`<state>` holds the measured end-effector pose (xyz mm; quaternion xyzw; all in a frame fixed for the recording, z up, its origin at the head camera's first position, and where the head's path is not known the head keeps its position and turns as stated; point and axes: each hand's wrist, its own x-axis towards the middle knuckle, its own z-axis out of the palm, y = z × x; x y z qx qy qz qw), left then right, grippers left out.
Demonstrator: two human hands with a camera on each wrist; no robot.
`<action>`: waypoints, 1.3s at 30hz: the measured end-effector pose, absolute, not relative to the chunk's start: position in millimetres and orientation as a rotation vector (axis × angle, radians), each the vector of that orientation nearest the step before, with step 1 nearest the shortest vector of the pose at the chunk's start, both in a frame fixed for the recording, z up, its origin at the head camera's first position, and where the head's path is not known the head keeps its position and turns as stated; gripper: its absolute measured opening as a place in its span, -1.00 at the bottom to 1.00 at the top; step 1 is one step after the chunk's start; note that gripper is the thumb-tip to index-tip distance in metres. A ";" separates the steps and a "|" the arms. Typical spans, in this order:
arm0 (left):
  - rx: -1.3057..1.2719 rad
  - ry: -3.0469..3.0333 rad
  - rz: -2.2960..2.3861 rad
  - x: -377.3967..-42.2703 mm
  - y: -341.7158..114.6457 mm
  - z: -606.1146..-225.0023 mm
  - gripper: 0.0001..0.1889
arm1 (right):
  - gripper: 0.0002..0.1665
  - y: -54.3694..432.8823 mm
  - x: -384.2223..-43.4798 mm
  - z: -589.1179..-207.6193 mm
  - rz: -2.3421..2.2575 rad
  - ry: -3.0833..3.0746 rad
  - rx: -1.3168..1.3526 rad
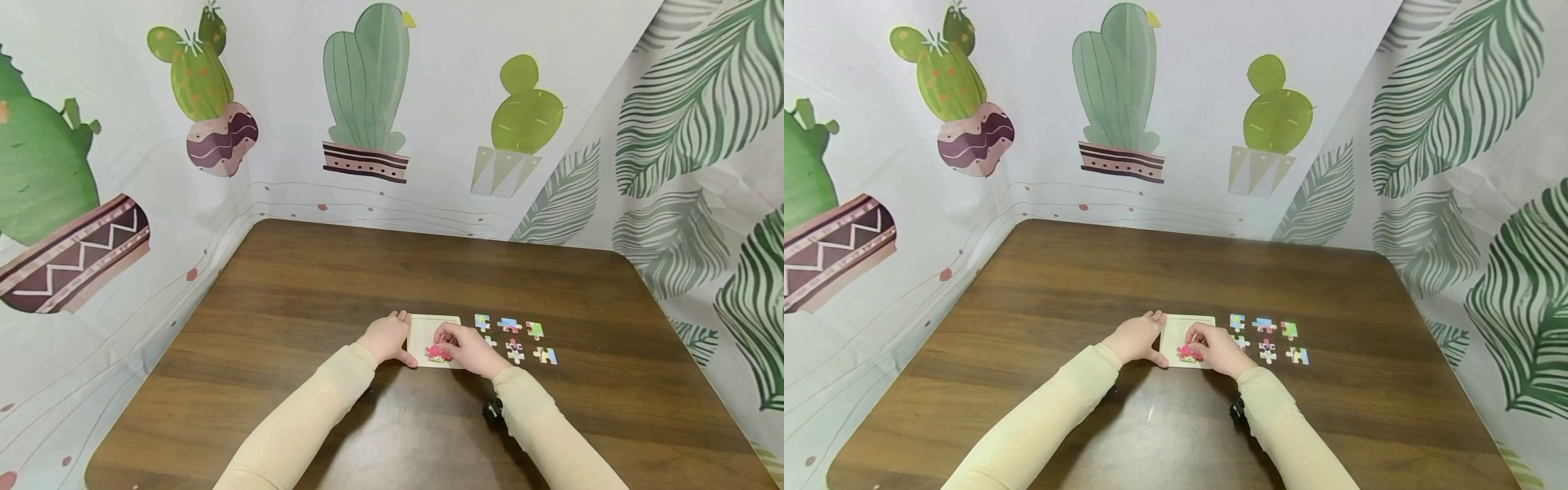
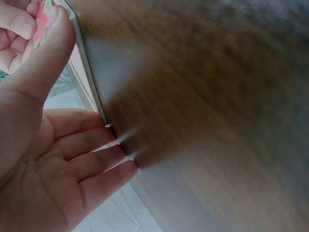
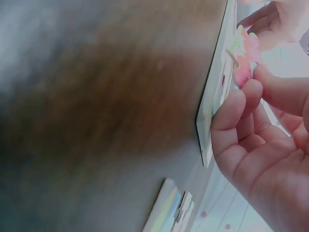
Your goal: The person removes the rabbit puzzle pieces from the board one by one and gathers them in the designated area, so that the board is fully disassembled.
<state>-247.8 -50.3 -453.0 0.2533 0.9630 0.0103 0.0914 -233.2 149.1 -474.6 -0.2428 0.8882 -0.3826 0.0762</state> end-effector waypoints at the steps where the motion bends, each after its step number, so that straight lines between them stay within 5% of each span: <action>1: 0.752 2.861 0.029 -247.9 -50.3 -452.9 0.10 | -0.93 149.4 -233.1 -474.1 -1.150 2.661 -0.730; 39: 0.726 2.828 0.018 -249.6 -50.3 -454.4 0.12 | -0.93 233.7 -223.4 -462.8 -1.026 2.746 -0.600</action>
